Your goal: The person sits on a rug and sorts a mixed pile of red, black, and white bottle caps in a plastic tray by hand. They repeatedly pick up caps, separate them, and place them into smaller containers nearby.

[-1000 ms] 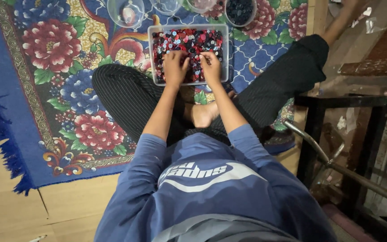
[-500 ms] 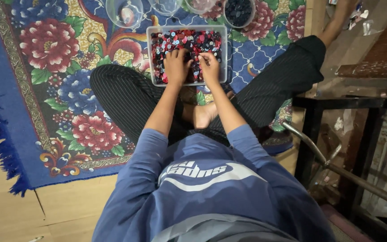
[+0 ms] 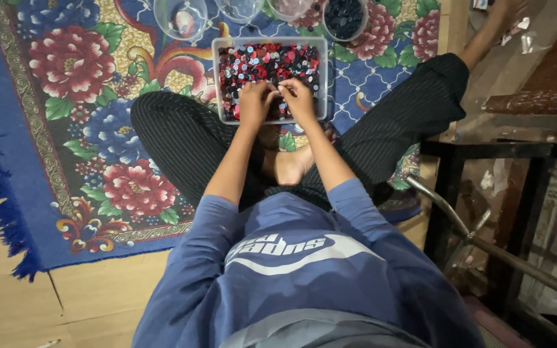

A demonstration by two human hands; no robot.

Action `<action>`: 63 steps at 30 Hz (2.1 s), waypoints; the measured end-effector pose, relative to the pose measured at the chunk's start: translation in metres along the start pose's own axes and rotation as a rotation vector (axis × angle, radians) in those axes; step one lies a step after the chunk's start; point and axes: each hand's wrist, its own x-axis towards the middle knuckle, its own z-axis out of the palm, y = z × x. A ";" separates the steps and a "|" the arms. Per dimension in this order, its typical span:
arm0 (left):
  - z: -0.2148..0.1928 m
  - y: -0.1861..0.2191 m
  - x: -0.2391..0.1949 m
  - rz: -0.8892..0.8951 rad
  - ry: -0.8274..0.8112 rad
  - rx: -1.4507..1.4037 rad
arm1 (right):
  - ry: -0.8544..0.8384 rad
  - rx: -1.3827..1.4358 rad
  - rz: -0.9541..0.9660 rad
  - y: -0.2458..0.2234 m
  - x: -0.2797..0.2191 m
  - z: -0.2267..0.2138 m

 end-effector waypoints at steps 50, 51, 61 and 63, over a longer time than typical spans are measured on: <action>-0.010 -0.005 0.016 -0.031 0.011 0.211 | 0.004 -0.676 -0.346 0.001 0.012 -0.008; -0.017 -0.002 0.015 -0.055 -0.002 0.118 | -0.002 -0.650 -0.349 -0.010 0.009 -0.008; -0.024 0.005 0.000 -0.180 -0.088 -0.370 | -0.016 -0.448 -0.397 -0.048 -0.033 0.002; -0.026 0.008 -0.001 -0.216 -0.152 -0.383 | -0.017 -0.425 -0.353 -0.056 -0.036 0.001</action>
